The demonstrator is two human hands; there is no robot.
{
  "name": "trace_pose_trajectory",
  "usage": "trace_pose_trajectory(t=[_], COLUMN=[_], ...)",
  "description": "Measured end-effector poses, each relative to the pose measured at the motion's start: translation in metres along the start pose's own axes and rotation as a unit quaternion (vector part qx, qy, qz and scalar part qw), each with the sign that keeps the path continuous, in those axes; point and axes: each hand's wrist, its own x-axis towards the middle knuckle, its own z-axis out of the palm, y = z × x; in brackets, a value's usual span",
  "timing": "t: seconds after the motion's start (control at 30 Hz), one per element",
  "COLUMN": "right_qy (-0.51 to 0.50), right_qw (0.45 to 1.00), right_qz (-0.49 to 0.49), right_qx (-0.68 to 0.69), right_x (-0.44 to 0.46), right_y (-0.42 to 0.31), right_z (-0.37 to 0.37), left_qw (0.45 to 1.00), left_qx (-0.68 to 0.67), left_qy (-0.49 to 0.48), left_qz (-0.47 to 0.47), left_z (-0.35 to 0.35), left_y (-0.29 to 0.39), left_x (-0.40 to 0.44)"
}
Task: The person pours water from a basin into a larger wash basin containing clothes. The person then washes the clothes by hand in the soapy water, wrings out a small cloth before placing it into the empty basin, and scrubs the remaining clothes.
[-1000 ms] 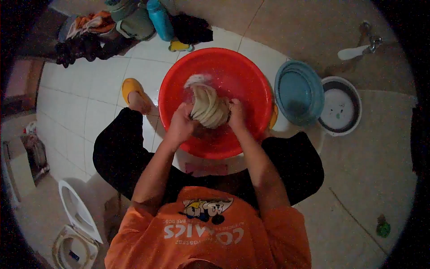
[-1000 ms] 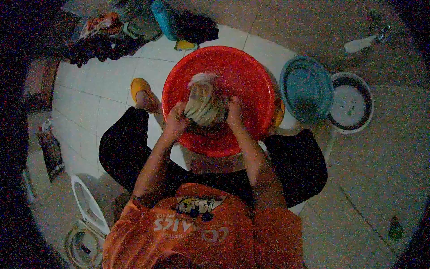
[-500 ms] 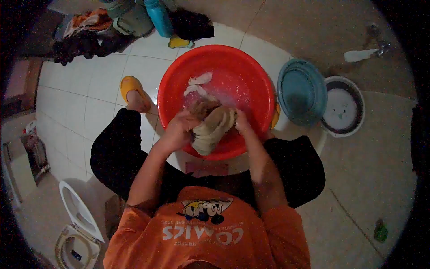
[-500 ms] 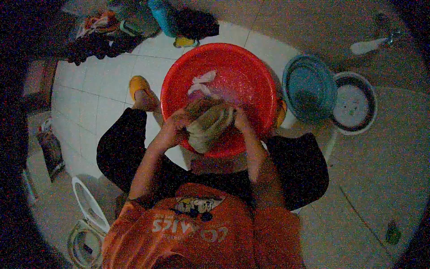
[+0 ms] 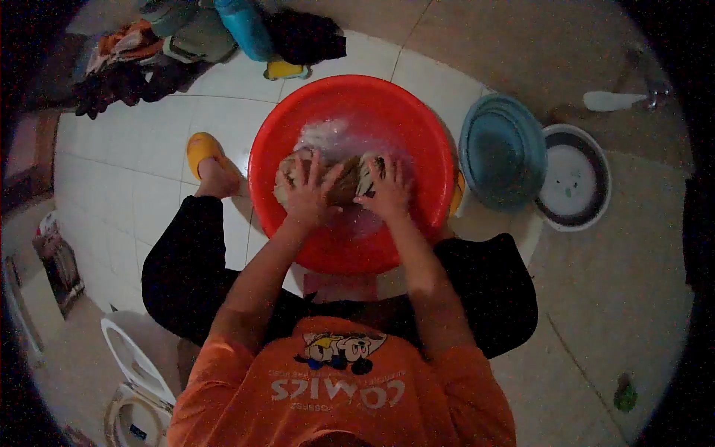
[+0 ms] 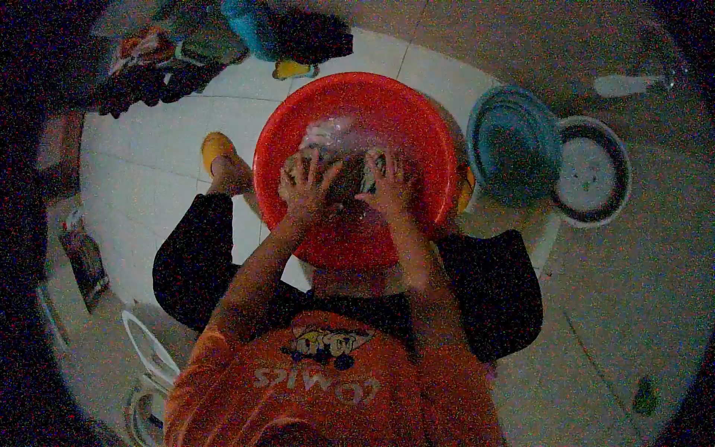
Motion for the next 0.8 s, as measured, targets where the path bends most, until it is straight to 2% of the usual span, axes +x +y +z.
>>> trace_pose_trajectory(t=[0.03, 0.1, 0.2, 0.37, 0.47, 0.57, 0.6, 0.63, 0.7, 0.73, 0.77, 0.8], right_qy=[0.037, 0.013, 0.01, 0.029, 0.08, 0.109, 0.07, 0.031, 0.0, -0.007, -0.012, -0.017], right_qw=[0.999, 1.0, 0.999, 0.996, 0.993, 0.986, 0.995, 0.996, 0.995, 0.995, 0.995, 0.995], right_qz=[-0.028, -0.021, -0.03, -0.064, -0.072, -0.081, -0.07, -0.057, -0.044, -0.04, -0.038, -0.033], right_qx=[0.023, -0.007, -0.04, -0.051, -0.045, -0.096, -0.018, 0.06, 0.093, 0.092, 0.089, 0.09], right_x=[0.006, 0.012, 0.002, 0.016, 0.026, 0.033, 0.037, 0.04, 0.047, 0.05, 0.053, 0.059], right_y=[0.002, 0.003, 0.003, 0.023, 0.026, 0.018, 0.014, 0.013, 0.021, 0.023, 0.027, 0.028], right_z=[0.008, 0.02, 0.033, 0.063, 0.077, 0.061, 0.047, 0.041, 0.047, 0.052, 0.055, 0.056], left_qw=[1.0, 0.996, 0.989, 0.986, 0.982, 0.976, 0.973, 0.972, 0.966, 0.965, 0.975, 0.978], left_qx=[-0.001, 0.034, 0.044, 0.042, 0.043, 0.05, 0.048, 0.047, -0.186, -0.187, -0.118, -0.047], left_qy=[-0.003, -0.084, -0.138, -0.159, -0.18, -0.201, -0.21, -0.213, -0.165, -0.168, -0.185, -0.2], left_qz=[0.0, -0.011, -0.005, 0.029, 0.04, 0.062, 0.081, 0.081, 0.071, 0.071, 0.046, 0.022], left_z=[0.004, 0.01, 0.009, 0.033, 0.049, 0.04, 0.035, 0.06, 0.155, 0.201, 0.245, 0.246], left_y=[-0.002, -0.008, -0.009, -0.01, -0.013, -0.016, -0.018, -0.024, -0.046, -0.054, -0.059, -0.059], left_x=[0.005, 0.018, 0.02, 0.037, 0.05, 0.062, 0.068, 0.068, 0.058, 0.055, 0.051, 0.057])
